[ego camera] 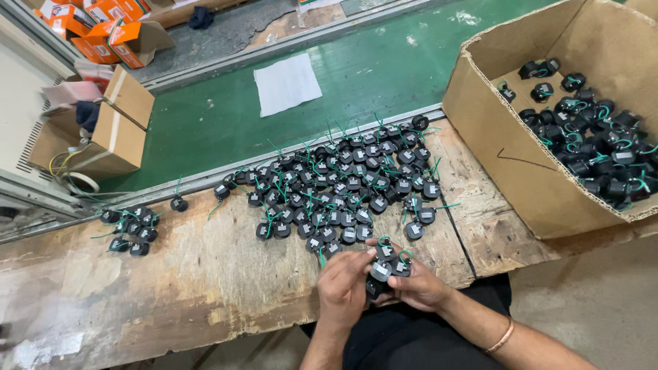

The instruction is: The person picks up black power adapters with green cords from the workbench, wraps and gathers the cords around the adapters by hand, and places the bundled adapters into a large cardboard box beside the bench, working through the pile one item at a time.

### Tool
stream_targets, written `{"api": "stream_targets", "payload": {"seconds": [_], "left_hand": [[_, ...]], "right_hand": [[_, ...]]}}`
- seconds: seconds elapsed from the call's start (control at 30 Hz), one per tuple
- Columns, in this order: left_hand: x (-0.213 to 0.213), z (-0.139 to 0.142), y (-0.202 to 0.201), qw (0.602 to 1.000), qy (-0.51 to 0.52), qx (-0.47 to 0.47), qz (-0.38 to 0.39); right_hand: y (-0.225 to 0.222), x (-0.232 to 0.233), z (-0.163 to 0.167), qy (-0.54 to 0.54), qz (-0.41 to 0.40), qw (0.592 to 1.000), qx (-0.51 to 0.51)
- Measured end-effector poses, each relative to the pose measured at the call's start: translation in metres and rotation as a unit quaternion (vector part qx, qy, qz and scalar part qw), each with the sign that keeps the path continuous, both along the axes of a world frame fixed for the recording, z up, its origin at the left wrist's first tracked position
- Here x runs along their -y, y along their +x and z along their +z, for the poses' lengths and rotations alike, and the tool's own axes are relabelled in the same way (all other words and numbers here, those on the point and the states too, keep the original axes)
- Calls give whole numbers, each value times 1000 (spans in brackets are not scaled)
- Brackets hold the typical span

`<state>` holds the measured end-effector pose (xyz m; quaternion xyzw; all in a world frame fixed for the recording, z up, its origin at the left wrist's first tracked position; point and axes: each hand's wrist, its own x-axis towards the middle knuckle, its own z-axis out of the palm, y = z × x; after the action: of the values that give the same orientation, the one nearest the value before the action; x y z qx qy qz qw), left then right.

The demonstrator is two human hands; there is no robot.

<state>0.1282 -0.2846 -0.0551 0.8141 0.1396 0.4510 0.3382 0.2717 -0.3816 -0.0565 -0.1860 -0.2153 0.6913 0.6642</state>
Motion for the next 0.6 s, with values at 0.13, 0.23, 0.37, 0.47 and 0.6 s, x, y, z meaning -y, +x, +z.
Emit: {"api": "stream_targets", "payload": {"seconds": [0.13,0.23,0.37,0.47,0.6], "left_hand": [[-4,1,-12,996,72,-43,-33],[-2,0,-12,998,61,-27,-10],[7,-4,-2,996,-88,-3,18],[13,-7,2,990,-137,31,18],[15,-17,-7,998,7,32,52]], "right_hand": [[1,2,2,-11,-25,1000,3],[-1,3,-1,-21,-41,997,60],[0,3,-7,19,-67,972,225],[3,2,-7,43,-99,932,346],[3,3,-9,45,-78,948,304]]}}
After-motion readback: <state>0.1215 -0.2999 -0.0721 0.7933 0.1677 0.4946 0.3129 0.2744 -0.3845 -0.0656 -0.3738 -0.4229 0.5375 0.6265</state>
